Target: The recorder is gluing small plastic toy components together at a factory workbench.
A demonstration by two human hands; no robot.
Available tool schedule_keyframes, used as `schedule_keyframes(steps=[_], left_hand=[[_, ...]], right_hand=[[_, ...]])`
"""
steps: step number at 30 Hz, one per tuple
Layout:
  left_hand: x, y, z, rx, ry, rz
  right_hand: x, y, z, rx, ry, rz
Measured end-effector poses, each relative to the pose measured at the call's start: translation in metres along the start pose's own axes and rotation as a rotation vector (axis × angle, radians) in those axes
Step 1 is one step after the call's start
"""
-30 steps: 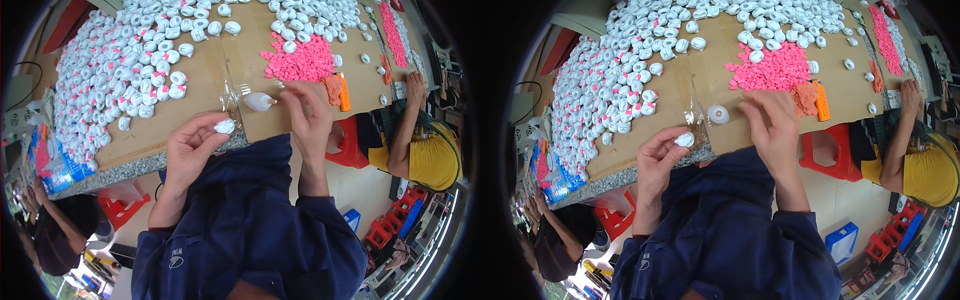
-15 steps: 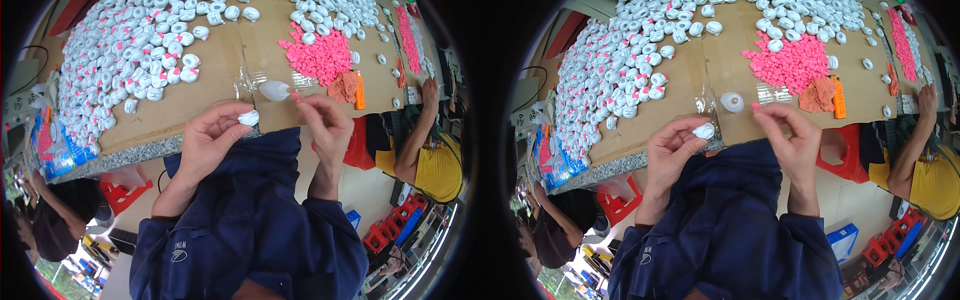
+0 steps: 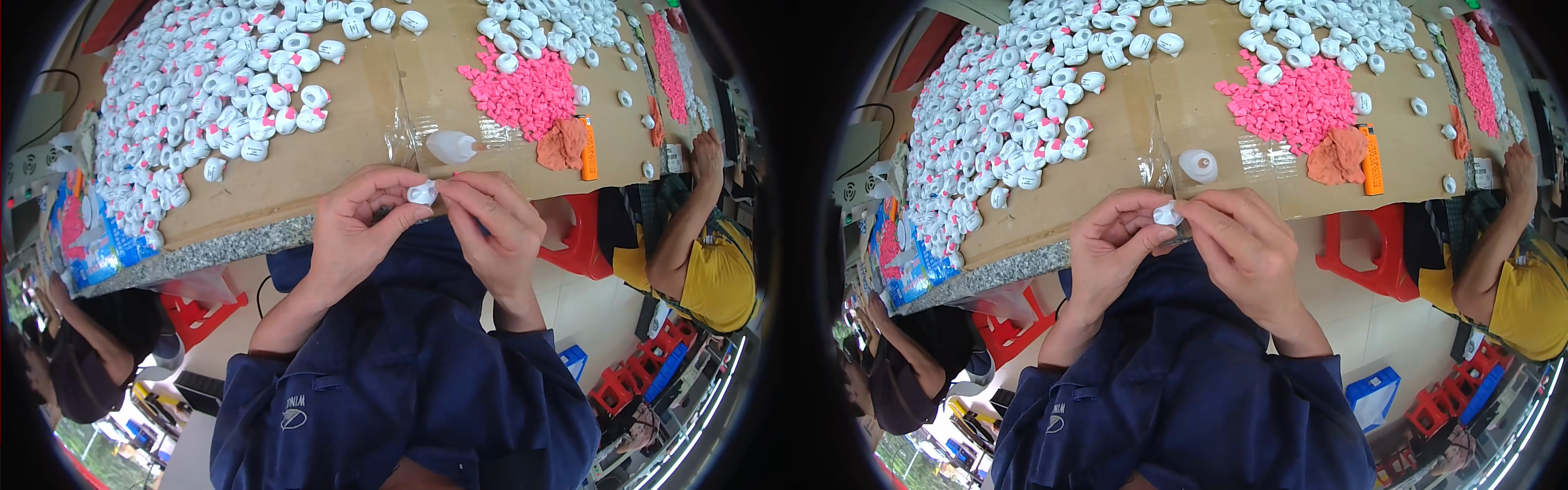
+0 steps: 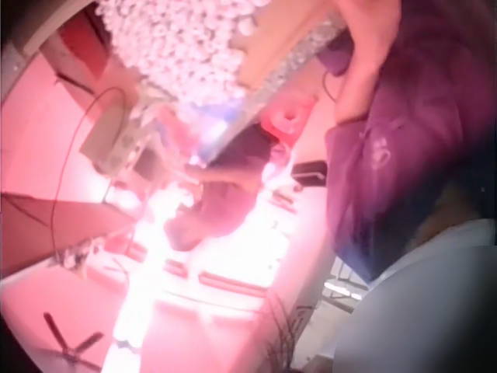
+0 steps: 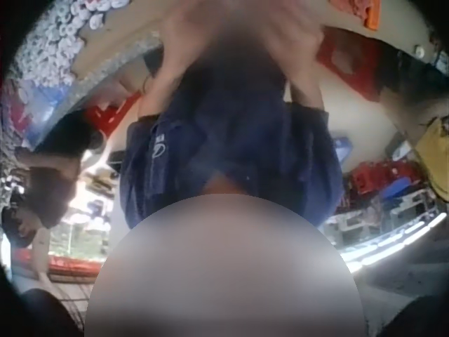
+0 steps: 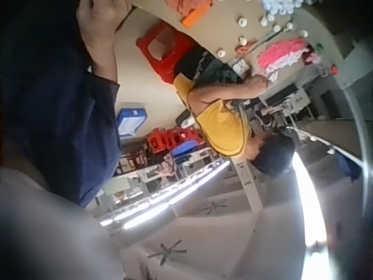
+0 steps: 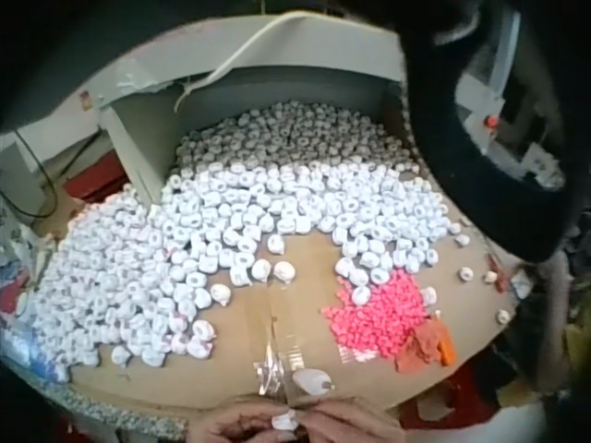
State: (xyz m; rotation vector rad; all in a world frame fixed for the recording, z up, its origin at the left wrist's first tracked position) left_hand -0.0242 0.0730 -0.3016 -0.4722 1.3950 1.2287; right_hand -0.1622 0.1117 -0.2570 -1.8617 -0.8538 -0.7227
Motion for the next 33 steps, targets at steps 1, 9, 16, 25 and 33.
schedule_keyframes(steps=[1,9,16,25,33], left_hand=[[0.001,0.001,0.0,0.0,0.0,0.002],[-0.005,0.0,0.0,0.073,0.133,-0.162],[-0.01,-0.001,0.003,0.125,0.186,-0.329],[-0.019,-0.002,0.008,0.074,0.286,-0.526],[-0.082,-0.052,-0.004,-0.338,0.493,-0.774]], right_hand=[[0.003,0.002,0.001,0.001,-0.047,0.043],[-0.005,-0.003,0.007,0.018,0.31,-0.112],[-0.007,0.002,0.007,0.086,0.234,-0.133],[-0.002,0.009,0.012,0.03,0.234,-0.114],[-0.019,-0.016,0.023,-0.176,0.4,-0.156]])
Point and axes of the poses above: each hand's wrist, its own z-axis away from the middle knuckle, its own y-axis out of the palm, x = y × z, the point moved 5 cm from there along -z, towards the middle knuckle, and after that the axes turned 1 degree about y, right-handed, at the moved point
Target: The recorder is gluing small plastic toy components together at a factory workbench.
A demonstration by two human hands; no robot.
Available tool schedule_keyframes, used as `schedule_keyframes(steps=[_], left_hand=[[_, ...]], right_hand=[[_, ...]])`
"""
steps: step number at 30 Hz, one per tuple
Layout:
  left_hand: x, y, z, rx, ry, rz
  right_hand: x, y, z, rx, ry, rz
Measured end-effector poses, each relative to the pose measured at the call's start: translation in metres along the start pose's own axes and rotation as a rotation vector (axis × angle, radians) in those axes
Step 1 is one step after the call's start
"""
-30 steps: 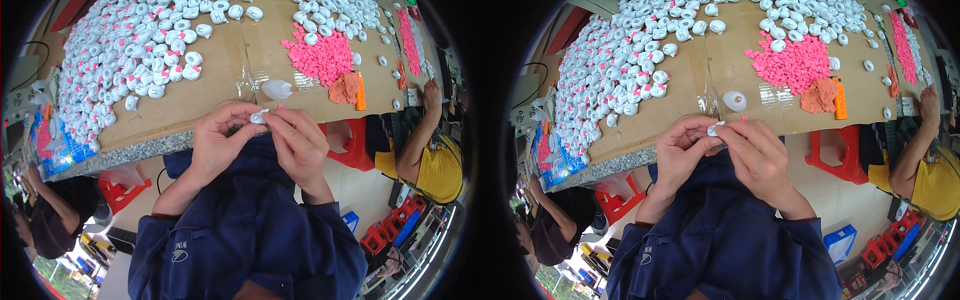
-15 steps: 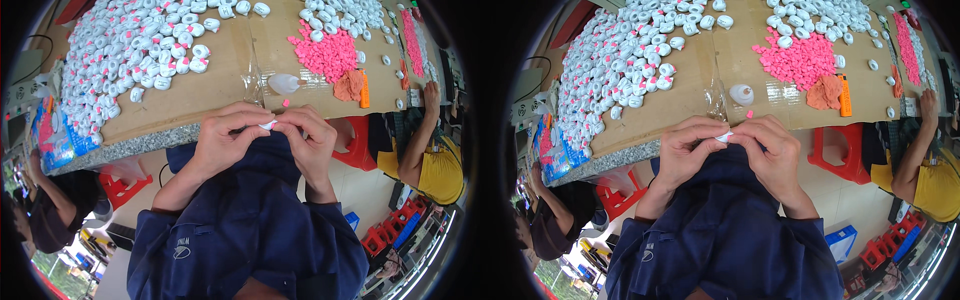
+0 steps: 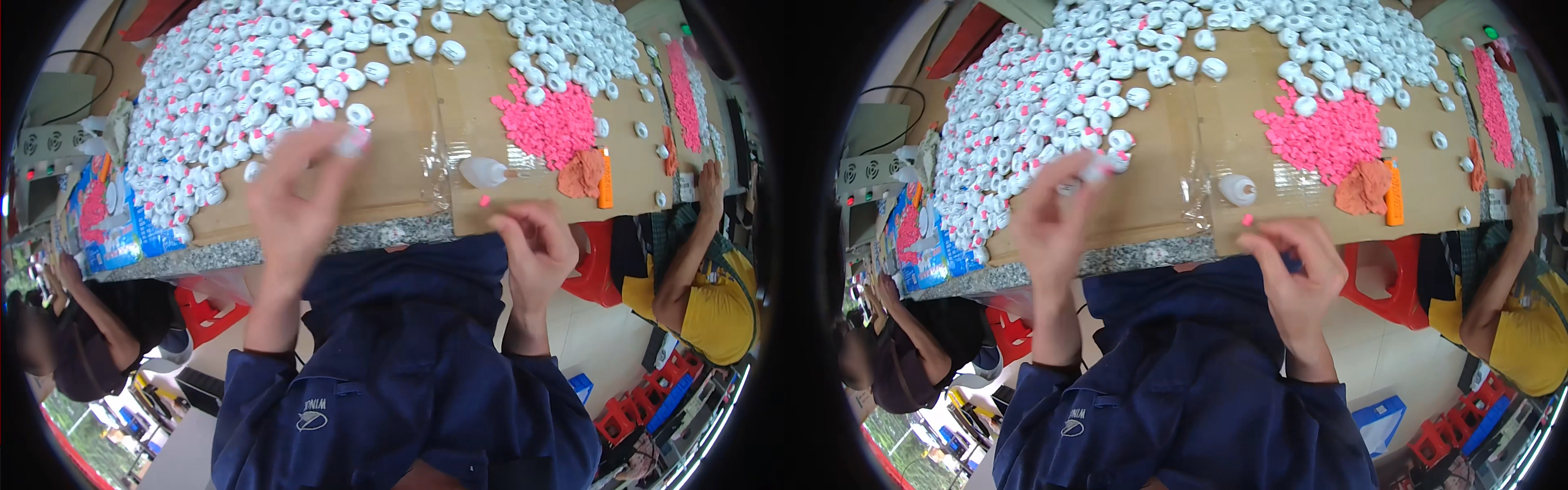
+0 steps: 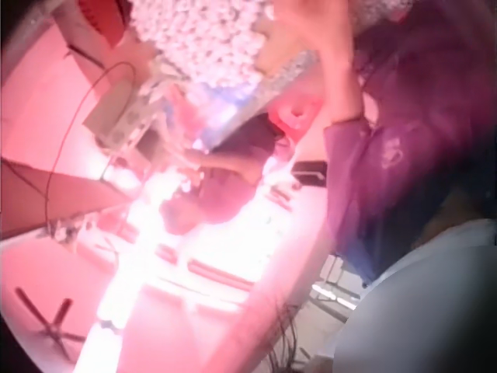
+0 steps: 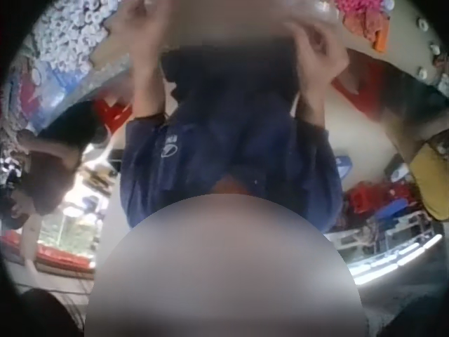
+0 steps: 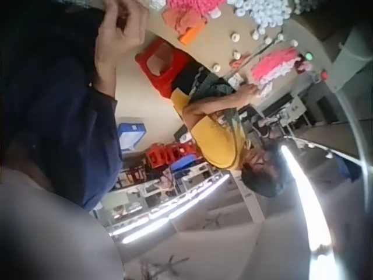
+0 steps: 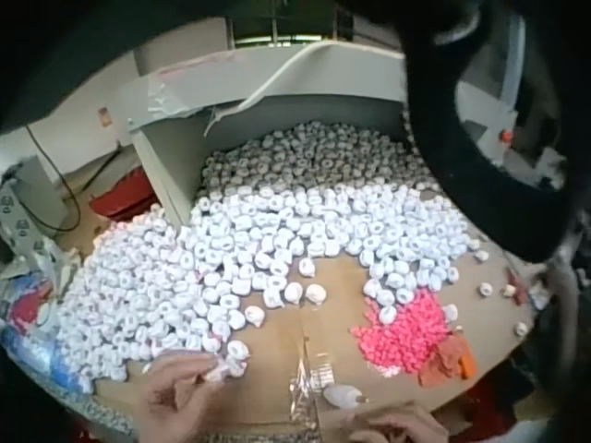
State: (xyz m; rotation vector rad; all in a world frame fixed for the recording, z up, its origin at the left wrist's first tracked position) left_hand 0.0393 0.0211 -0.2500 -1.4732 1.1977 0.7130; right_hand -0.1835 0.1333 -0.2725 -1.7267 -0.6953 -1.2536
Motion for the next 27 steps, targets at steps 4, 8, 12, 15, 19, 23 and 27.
schedule_keyframes(steps=[4,8,12,15,19,23,27], left_hand=[[-0.019,-0.008,-0.024,-0.183,0.343,-0.453],[-0.024,0.03,-0.004,0.067,0.389,-0.344],[-0.026,0.066,-0.008,0.121,0.369,-0.365],[-0.021,0.076,-0.041,0.046,0.372,-0.407],[-0.006,0.089,-0.083,0.02,0.511,-0.646],[-0.004,0.099,-0.1,0.144,0.594,-0.737],[-0.005,0.082,-0.091,0.184,0.346,-0.41]], right_hand=[[0.004,0.009,-0.028,-0.017,-0.118,0.141],[0.009,0.022,-0.041,0.075,-0.306,0.219],[0.002,-0.001,-0.041,-0.021,-0.193,0.044],[-0.002,-0.014,-0.02,0.081,0.003,-0.194],[-0.005,0.003,-0.001,0.401,0.298,-0.385],[-0.011,0.01,-0.012,0.28,0.196,-0.366],[-0.006,-0.003,-0.02,0.138,0.08,-0.406]])
Point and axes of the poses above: each hand's wrist, its own z-axis away from the middle knuckle, its own y-axis out of the palm, x = y × z, the point moved 5 cm from there along -z, towards the middle knuckle, and after that the axes turned 1 degree about y, right-handed, at the moved point
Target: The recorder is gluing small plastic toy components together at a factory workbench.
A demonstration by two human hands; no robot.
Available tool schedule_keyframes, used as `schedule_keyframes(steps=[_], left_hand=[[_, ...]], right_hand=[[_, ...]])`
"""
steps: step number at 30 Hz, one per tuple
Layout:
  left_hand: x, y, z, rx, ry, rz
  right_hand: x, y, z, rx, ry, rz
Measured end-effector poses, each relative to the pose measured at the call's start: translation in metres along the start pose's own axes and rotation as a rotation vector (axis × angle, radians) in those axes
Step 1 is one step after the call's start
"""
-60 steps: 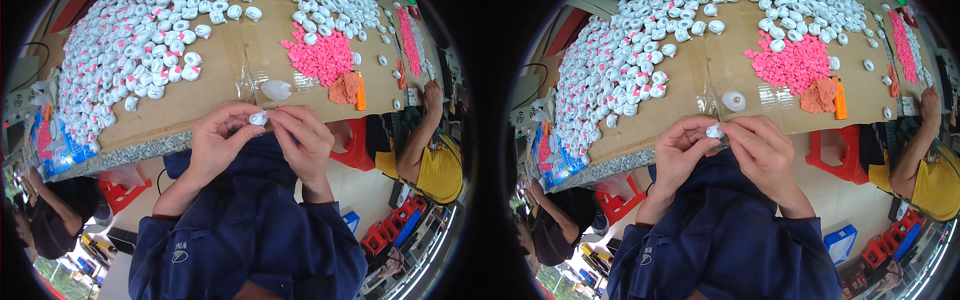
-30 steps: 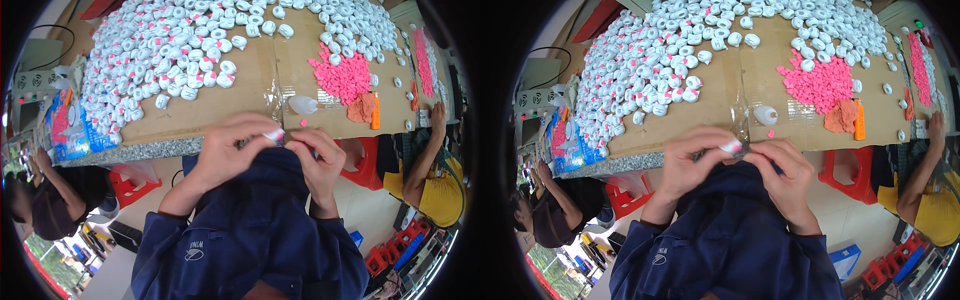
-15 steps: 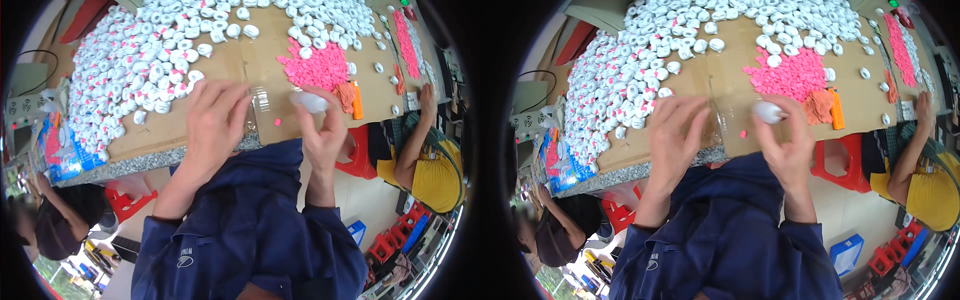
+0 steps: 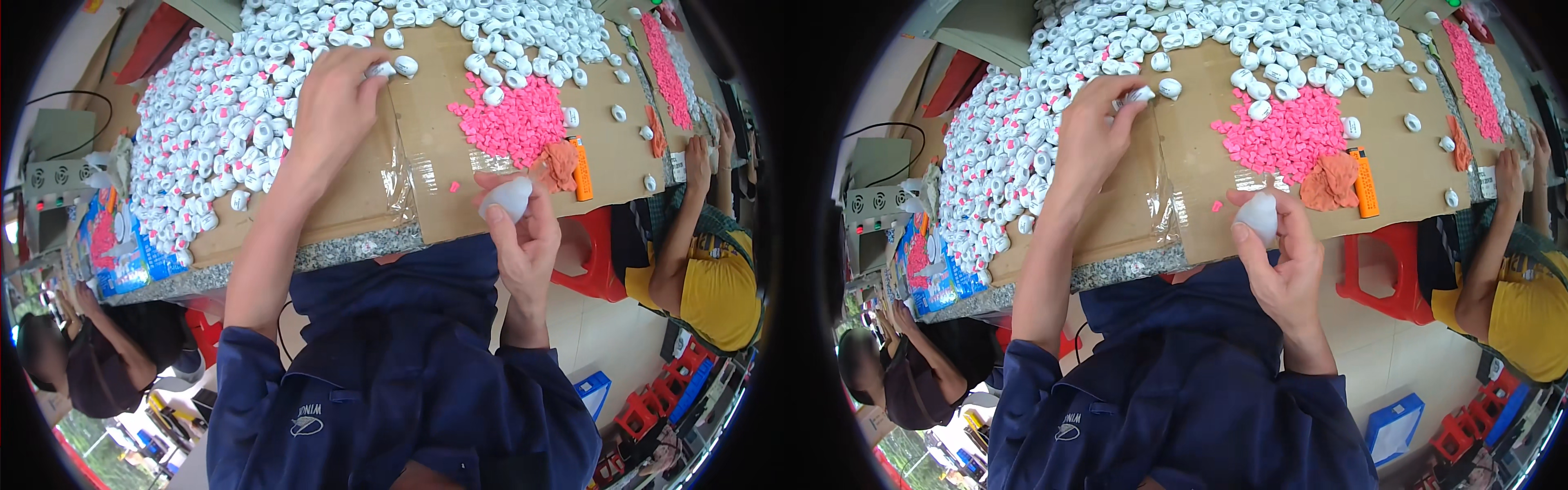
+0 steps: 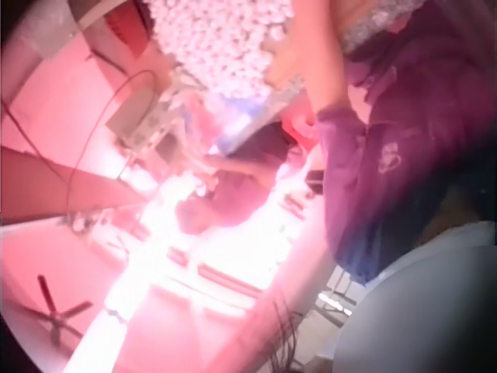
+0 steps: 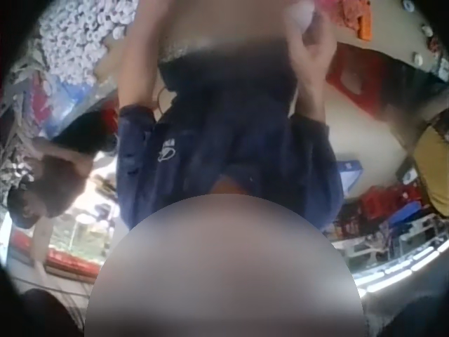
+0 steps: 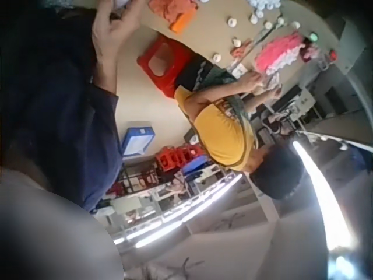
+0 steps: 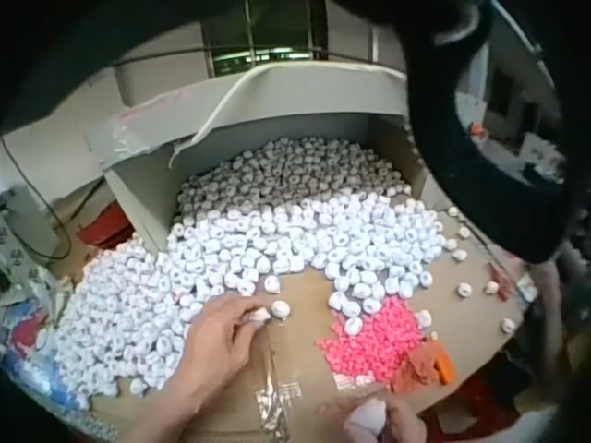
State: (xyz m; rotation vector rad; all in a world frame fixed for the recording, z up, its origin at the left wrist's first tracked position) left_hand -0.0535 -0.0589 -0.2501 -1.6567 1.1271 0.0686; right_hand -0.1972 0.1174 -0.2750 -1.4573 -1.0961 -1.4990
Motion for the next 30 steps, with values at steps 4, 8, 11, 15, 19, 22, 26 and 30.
schedule_keyframes(steps=[4,8,11,15,19,22,26,30], left_hand=[[0.0,-0.005,0.051,0.093,-0.529,1.079],[-0.003,0.002,0.104,0.184,-0.8,1.565],[-0.009,0.002,0.123,0.139,-0.756,1.484],[-0.003,-0.002,0.129,0.046,-0.713,1.357],[-0.001,-0.001,0.132,0.059,-0.7,1.342],[0.0,-0.001,0.132,0.056,-0.684,1.331],[0.0,0.0,0.131,0.076,-0.68,1.333],[0.001,0.001,0.132,0.108,-0.695,1.303]], right_hand=[[0.004,-0.007,0.003,-0.045,-0.063,0.019],[0.009,0.0,0.008,0.057,-0.103,0.168],[0.007,0.011,0.011,0.028,-0.083,0.188],[0.011,0.018,0.011,0.08,-0.078,0.237],[0.014,0.02,0.01,0.096,-0.161,0.208],[0.011,0.023,0.011,0.074,-0.074,0.233],[0.009,0.025,0.01,0.044,-0.032,0.277],[0.008,0.027,0.008,0.032,-0.035,0.286]])
Point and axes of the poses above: each hand's wrist, its own z-axis away from the middle knuckle, its own y-axis out of the palm, x = y × z, the point moved 5 cm from there along -z, towards the middle knuckle, and after that the axes turned 1 degree about y, right-handed, at the moved point
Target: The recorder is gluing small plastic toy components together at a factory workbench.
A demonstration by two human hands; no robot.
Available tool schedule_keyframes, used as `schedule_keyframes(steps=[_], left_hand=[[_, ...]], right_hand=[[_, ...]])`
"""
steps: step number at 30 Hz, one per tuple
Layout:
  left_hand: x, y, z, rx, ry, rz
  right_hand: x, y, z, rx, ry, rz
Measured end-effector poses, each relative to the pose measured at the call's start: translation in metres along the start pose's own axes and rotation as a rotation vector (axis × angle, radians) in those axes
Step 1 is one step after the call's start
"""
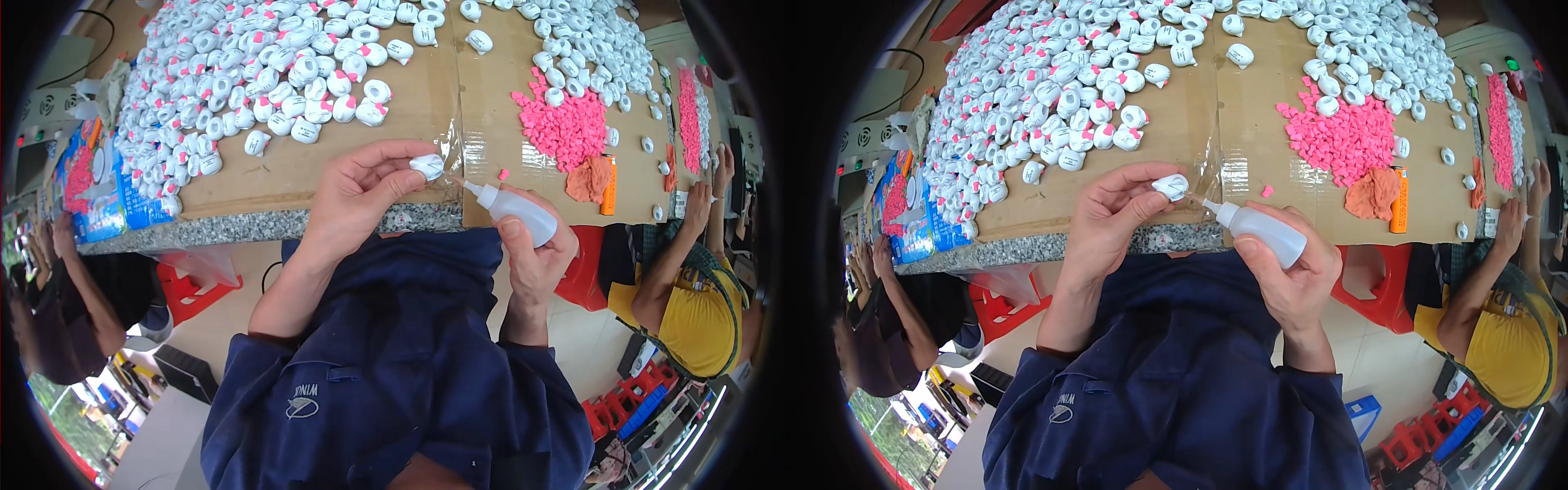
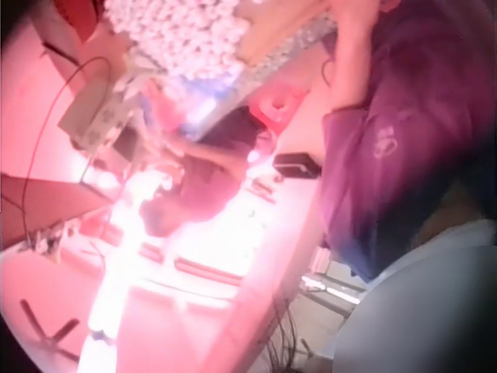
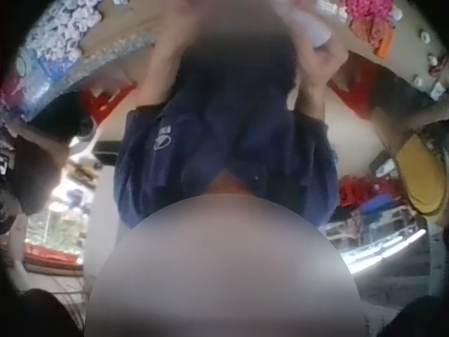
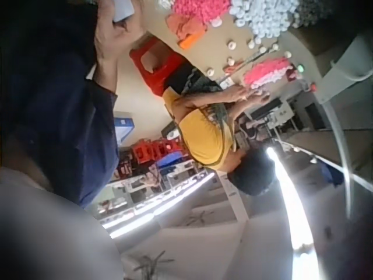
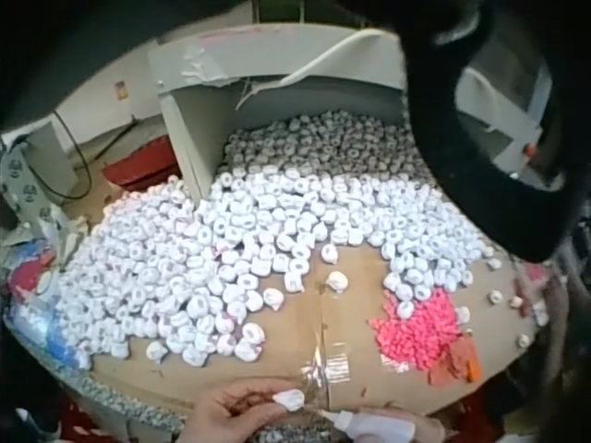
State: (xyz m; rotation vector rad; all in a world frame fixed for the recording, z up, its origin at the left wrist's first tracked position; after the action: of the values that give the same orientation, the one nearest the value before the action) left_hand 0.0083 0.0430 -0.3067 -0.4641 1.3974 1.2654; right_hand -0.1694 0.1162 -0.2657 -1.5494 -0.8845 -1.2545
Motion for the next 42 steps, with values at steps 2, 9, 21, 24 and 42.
schedule_keyframes(steps=[2,9,21,24,42], left_hand=[[-0.002,0.002,-0.001,-0.002,0.041,0.038],[-0.003,0.001,0.0,-0.007,0.057,0.064],[-0.002,0.0,0.0,-0.005,0.056,0.028],[-0.003,0.001,0.001,-0.005,0.032,0.023],[-0.001,0.0,0.003,-0.005,0.0,0.054]], right_hand=[[-0.001,0.0,0.0,0.025,0.024,0.006],[-0.004,-0.006,0.0,-0.019,0.07,0.007],[-0.004,-0.004,-0.002,-0.04,-0.038,-0.081],[-0.003,-0.007,-0.002,-0.052,0.022,-0.13],[-0.001,-0.01,-0.004,-0.027,-0.049,-0.136]])
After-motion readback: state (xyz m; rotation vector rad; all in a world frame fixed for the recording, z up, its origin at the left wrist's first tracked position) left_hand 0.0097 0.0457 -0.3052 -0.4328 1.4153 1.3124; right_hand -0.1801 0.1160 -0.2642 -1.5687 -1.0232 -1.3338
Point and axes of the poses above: each hand's wrist, its own z-axis away from the middle knuckle, its own y-axis out of the palm, x = y × z, the point moved 5 cm from there along -z, towards the middle knuckle, and after that the axes turned 1 degree about y, right-handed, at the moved point
